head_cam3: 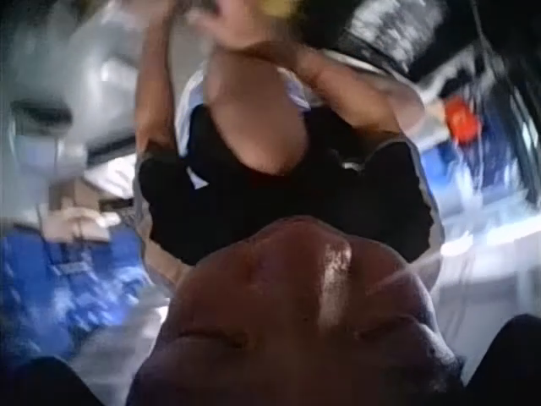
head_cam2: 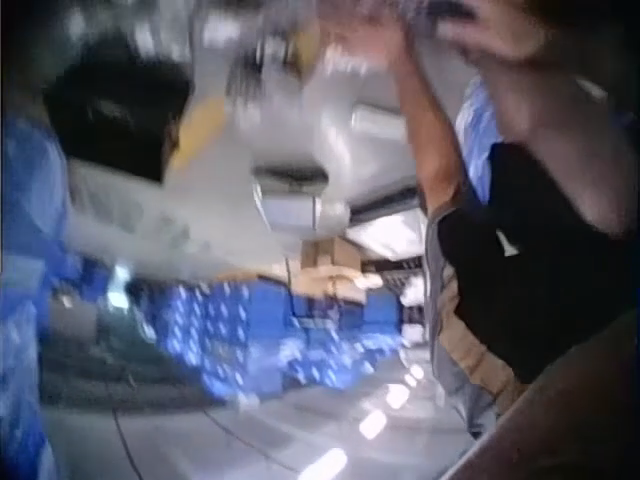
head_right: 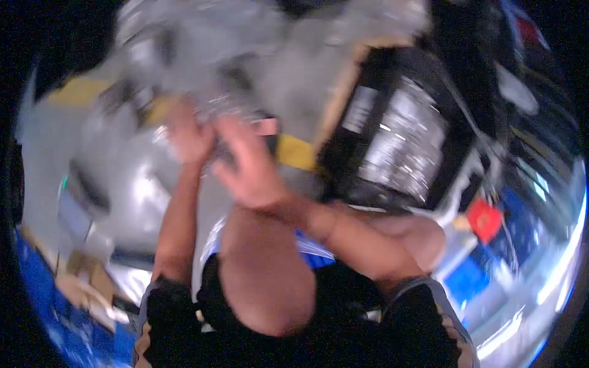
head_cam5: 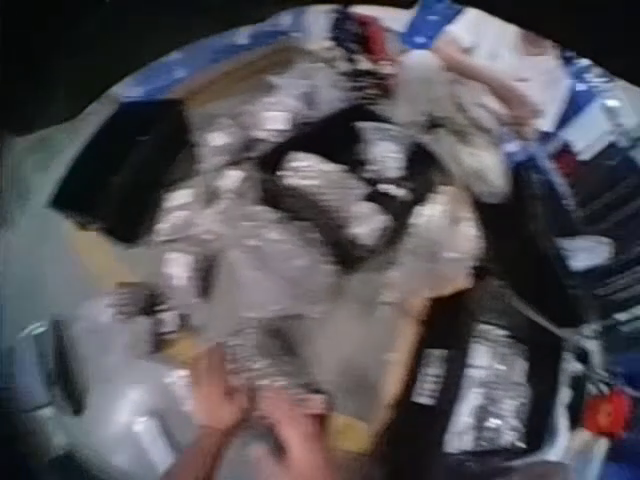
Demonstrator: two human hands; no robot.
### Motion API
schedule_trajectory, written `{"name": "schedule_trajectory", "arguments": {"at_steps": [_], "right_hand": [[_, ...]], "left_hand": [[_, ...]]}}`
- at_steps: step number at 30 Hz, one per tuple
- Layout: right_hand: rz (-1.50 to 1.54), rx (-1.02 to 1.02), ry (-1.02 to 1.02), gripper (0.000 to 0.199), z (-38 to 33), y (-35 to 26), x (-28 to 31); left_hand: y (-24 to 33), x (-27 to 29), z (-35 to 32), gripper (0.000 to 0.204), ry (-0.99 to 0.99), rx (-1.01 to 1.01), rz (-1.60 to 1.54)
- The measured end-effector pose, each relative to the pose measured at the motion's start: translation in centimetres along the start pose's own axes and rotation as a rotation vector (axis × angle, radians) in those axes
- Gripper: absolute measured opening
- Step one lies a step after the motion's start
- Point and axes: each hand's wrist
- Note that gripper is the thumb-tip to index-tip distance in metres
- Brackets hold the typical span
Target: Sorting small metal parts from large bins into individual plastic bags and sealing them with tape.
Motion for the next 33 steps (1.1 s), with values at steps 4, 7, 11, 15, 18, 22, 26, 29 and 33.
{"name": "schedule_trajectory", "arguments": {"at_steps": [4,7,11,15,18,22,26,29,33], "right_hand": [[0.073,0.009,-0.070,0.061,-2.3,-3.3,12.9],[-0.171,0.079,0.131,0.055,-6.0,1.3,21.0],[-0.474,-0.381,0.204,0.047,-11.0,11.8,27.0],[-0.719,-0.403,0.163,0.045,-11.6,22.0,27.9],[-0.496,-0.396,0.123,0.049,-7.1,22.6,27.0],[-0.676,-0.218,0.236,0.052,-2.8,24.4,25.9],[-0.860,-0.239,0.195,0.050,-4.4,27.9,27.7],[-0.800,-0.228,0.234,0.049,-7.3,28.7,29.1],[-0.712,-0.400,0.102,0.053,-13.3,29.7,33.9]], "left_hand": [[-0.4,-0.7,-0.7,0.067,0.159,-0.115,0.317],[-0.6,-2.9,-1.0,0.067,0.203,-0.167,0.351],[0.7,-2.0,-0.1,0.067,0.208,-0.198,0.319],[0.8,-2.6,-0.1,0.066,0.228,-0.214,0.366],[0.2,-2.9,-0.5,0.066,0.219,-0.228,0.366],[0.2,-2.8,-0.6,0.066,0.222,-0.214,0.382],[0.6,-3.0,-0.5,0.066,0.220,-0.215,0.371],[1.3,-3.5,-0.3,0.063,0.203,-0.227,0.364],[1.2,-2.1,0.1,0.060,0.246,-0.340,0.357]]}}
Point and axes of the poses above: each hand's wrist, its own z-axis towards the middle knuckle, its own x-axis out of the back of the hand, y = z × x, and after that the axes turned 14 degrees about -z, right-handed
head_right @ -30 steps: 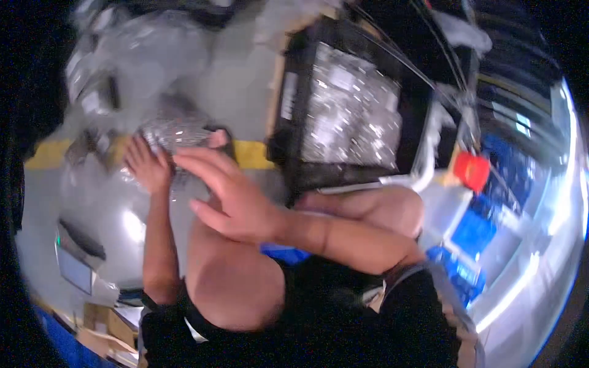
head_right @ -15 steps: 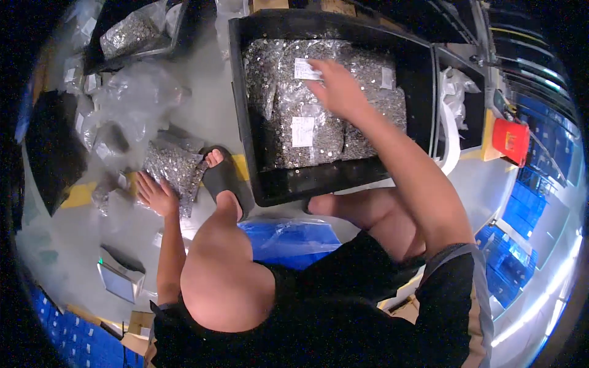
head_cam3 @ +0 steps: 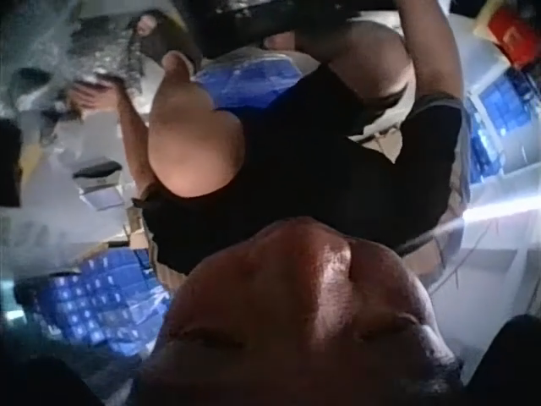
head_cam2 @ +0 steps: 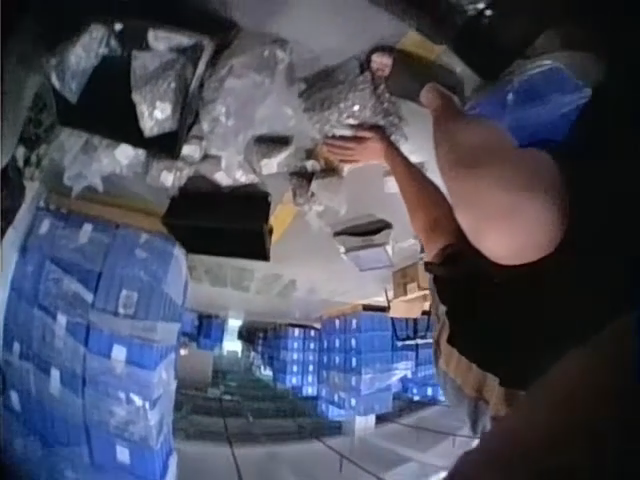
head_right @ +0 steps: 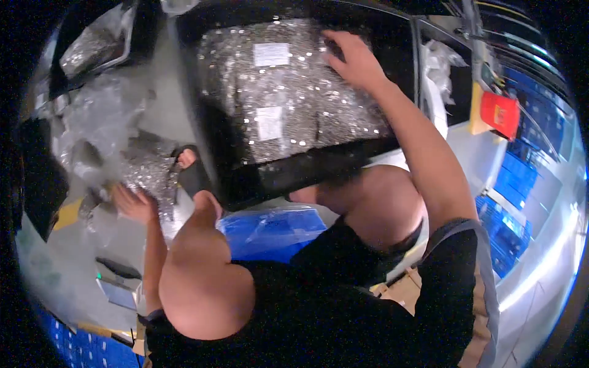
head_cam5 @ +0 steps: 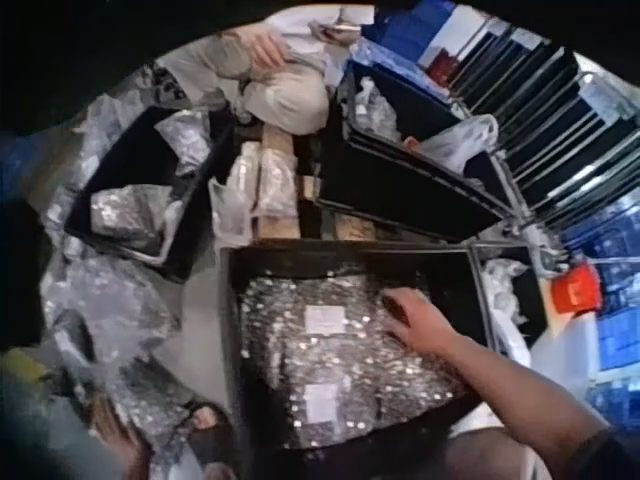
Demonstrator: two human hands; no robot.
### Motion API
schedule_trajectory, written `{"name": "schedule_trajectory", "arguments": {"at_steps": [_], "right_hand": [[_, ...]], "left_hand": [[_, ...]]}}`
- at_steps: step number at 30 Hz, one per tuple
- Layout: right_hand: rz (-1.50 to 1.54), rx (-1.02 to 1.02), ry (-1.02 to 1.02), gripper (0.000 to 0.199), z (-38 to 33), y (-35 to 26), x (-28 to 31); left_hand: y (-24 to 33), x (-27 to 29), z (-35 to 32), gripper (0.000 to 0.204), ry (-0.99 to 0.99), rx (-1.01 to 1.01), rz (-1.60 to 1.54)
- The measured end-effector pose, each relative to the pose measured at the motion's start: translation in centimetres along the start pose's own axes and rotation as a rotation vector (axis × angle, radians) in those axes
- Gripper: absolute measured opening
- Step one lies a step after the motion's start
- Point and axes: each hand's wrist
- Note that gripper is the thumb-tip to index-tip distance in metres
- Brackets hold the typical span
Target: Sorting small metal parts from large bins into individual plastic bags and sealing them with tape.
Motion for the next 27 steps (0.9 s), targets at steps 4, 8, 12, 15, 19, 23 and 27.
{"name": "schedule_trajectory", "arguments": {"at_steps": [4,8,12,15,19,23,27], "right_hand": [[-0.104,0.203,-0.194,0.063,-6.4,3.8,1.6],[-0.084,0.133,-0.271,0.070,-6.3,0.9,4.9],[-0.187,0.040,-0.442,0.065,-5.5,1.2,4.2],[-0.298,0.109,-0.557,0.067,-4.8,1.2,4.5],[-0.200,0.031,-0.536,0.048,-6.1,0.2,5.2],[-0.304,0.108,-0.170,0.035,-10.1,-3.4,9.8],[-0.268,0.253,0.162,0.026,-9.9,-9.8,16.5]], "left_hand": [[0.5,0.1,0.3,0.060,0.001,-0.017,0.046],[-0.1,0.2,-0.3,0.064,-0.023,0.026,0.074],[-0.1,-0.7,-0.8,0.066,-0.046,0.032,0.088],[0.3,-0.4,-0.3,0.063,-0.009,0.040,0.046],[-0.4,-0.5,-0.3,0.060,-0.034,0.059,-0.008],[1.9,2.0,1.5,0.054,0.127,0.003,-0.241],[9.5,9.8,5.3,0.047,-0.243,0.317,-0.959]]}}
Point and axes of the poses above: each hand's wrist, its own z-axis towards the middle knuckle, its own x-axis out of the back of the hand, y = z × x, and after that the axes turned 14 degrees about -z, right-handed
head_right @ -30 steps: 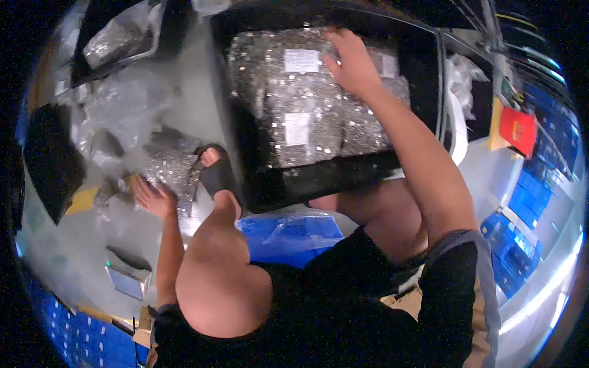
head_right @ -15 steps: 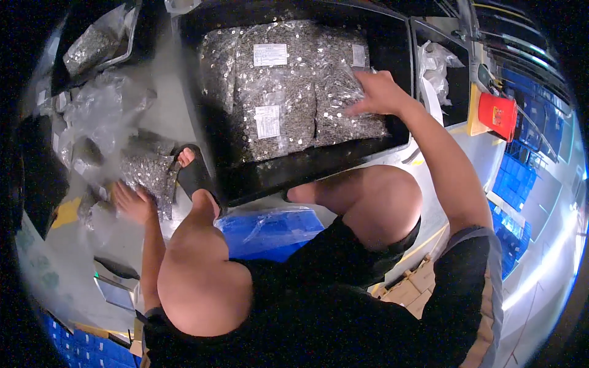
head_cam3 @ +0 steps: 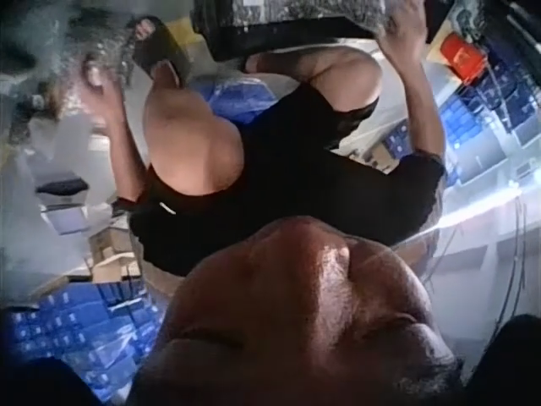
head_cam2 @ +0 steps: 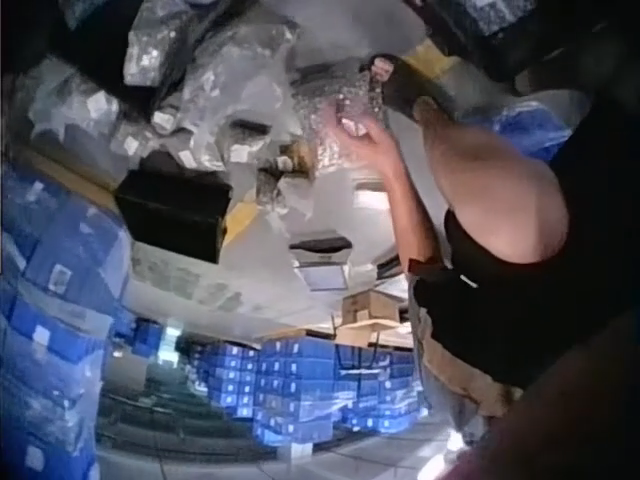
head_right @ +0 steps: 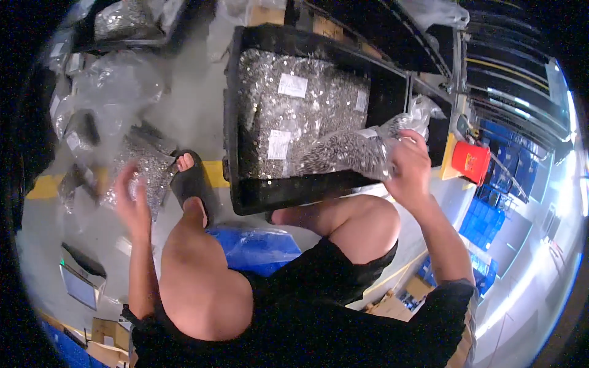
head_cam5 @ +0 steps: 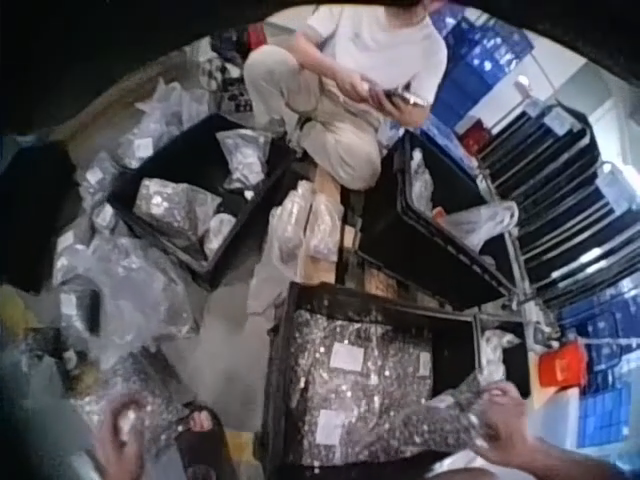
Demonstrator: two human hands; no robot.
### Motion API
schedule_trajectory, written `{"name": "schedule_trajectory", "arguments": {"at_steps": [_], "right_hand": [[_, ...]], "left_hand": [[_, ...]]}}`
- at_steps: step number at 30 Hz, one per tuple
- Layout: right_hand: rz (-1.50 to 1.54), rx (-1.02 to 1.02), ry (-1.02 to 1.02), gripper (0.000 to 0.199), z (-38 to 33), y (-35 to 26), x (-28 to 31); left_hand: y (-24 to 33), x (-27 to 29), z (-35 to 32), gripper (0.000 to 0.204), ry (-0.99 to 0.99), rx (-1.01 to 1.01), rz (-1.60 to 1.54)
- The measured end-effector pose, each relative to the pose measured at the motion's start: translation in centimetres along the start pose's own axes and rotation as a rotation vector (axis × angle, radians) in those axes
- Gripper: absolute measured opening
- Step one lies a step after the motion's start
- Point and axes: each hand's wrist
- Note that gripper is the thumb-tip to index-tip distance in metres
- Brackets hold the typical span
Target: Sorting small metal parts from large bins into individual plastic bags and sealing them with tape.
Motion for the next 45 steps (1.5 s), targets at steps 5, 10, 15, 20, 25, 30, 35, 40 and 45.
{"name": "schedule_trajectory", "arguments": {"at_steps": [5,10,15,20,25,30,35,40,45], "right_hand": [[0.082,0.368,0.284,0.013,5.4,-7.8,8.3],[0.237,0.701,0.359,0.028,8.9,-14.8,6.5],[0.446,0.587,0.466,0.020,13.0,-19.7,-2.5],[1.054,0.172,0.454,0.029,15.3,-26.1,-8.7],[1.855,-0.285,-0.375,0.067,15.6,-29.9,-8.6],[2.048,-0.528,-0.560,0.061,15.0,-32.0,-8.0],[2.484,-0.948,-0.815,0.047,12.9,-30.3,-12.6],[1.778,-0.780,-0.410,0.061,13.4,-32.3,-14.1],[2.210,-0.924,-0.891,0.064,13.6,-31.6,-13.0]], "left_hand": [[9.3,-5.1,2.2,0.068,-0.957,0.812,-1.534],[9.2,-2.8,1.5,0.072,-0.546,1.039,-1.984],[4.2,2.7,-1.4,0.078,-0.300,0.500,-1.828],[3.0,5.7,-3.6,0.083,-0.108,0.454,-1.711],[2.8,7.3,-4.5,0.085,0.041,0.419,-1.596],[1.8,7.2,-5.5,0.087,0.062,0.464,-1.607],[-0.9,6.1,-6.2,0.086,0.066,0.541,-1.661],[-2.4,5.8,-6.9,0.077,0.049,0.578,-1.675],[-1.9,5.1,-5.5,0.073,-0.006,0.595,-1.543]]}}
Point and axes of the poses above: each hand's wrist, its own z-axis towards the middle knuckle, its own x-axis out of the back of the hand, y = z × x, and after that the axes turned 14 degrees about -z, right-handed
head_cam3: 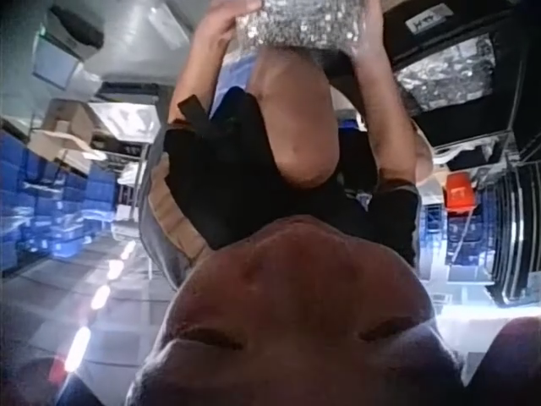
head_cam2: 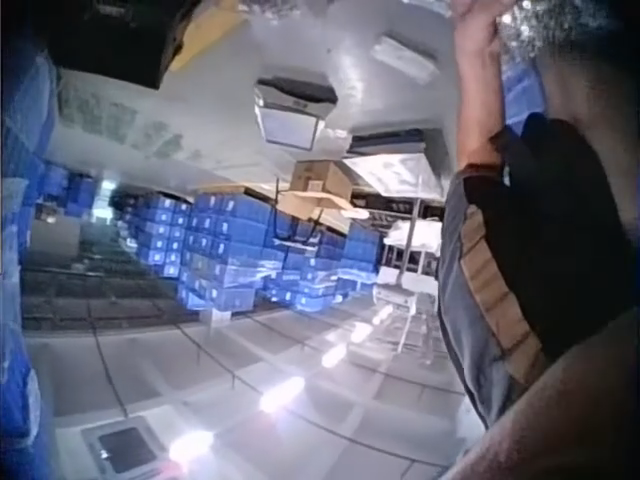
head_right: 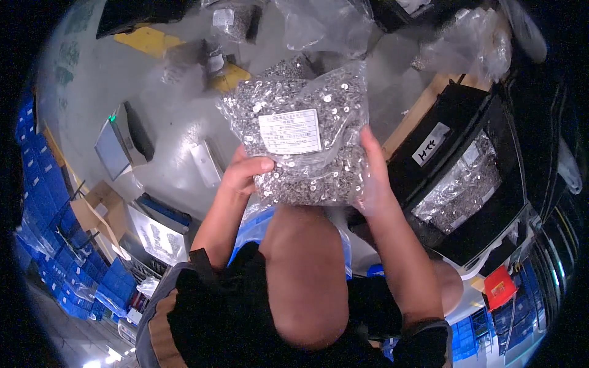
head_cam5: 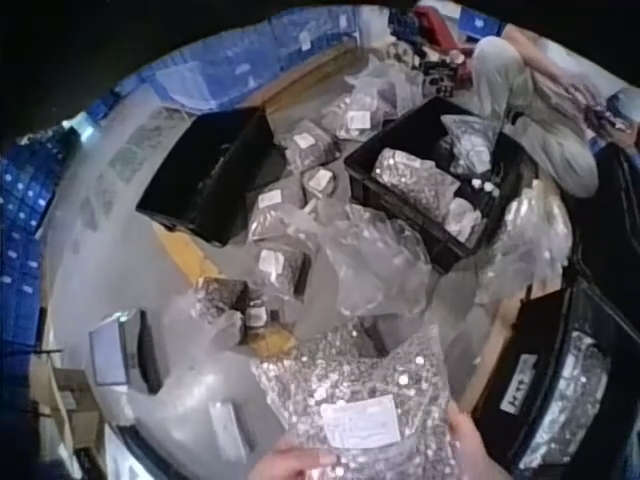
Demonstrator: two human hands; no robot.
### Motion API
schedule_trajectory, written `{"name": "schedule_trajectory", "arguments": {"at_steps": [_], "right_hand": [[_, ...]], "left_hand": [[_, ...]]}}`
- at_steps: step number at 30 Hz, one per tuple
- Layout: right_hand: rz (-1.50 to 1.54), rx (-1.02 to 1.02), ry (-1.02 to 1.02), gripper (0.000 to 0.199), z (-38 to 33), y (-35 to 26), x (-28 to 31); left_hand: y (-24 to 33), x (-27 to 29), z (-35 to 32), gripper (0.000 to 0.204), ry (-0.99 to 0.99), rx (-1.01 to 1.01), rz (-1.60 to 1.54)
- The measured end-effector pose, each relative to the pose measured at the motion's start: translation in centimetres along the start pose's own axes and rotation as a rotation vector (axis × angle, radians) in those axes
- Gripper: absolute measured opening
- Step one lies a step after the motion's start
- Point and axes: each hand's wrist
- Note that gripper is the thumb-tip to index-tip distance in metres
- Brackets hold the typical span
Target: Sorting small metal parts from large bins into individual plastic bags and sealing them with tape.
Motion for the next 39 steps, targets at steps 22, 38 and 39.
{"name": "schedule_trajectory", "arguments": {"at_steps": [22,38,39], "right_hand": [[-0.258,0.236,0.288,0.054,-6.6,0.0,4.1],[-0.368,0.352,0.248,0.060,-5.5,0.5,3.5],[-0.368,0.352,0.248,0.060,-5.4,0.4,3.2]], "left_hand": [[-6.4,-3.3,4.6,0.051,-0.092,0.010,0.150],[-6.0,-3.4,4.3,0.048,-0.009,-0.070,0.179],[-6.1,-3.4,4.2,0.048,-0.009,-0.070,0.179]]}}
Point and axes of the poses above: each hand's wrist, its own z-axis towards the middle knuckle, its own x-axis out of the back of the hand, y = z × x, and after that the axes turned 14 degrees about -z, right-handed
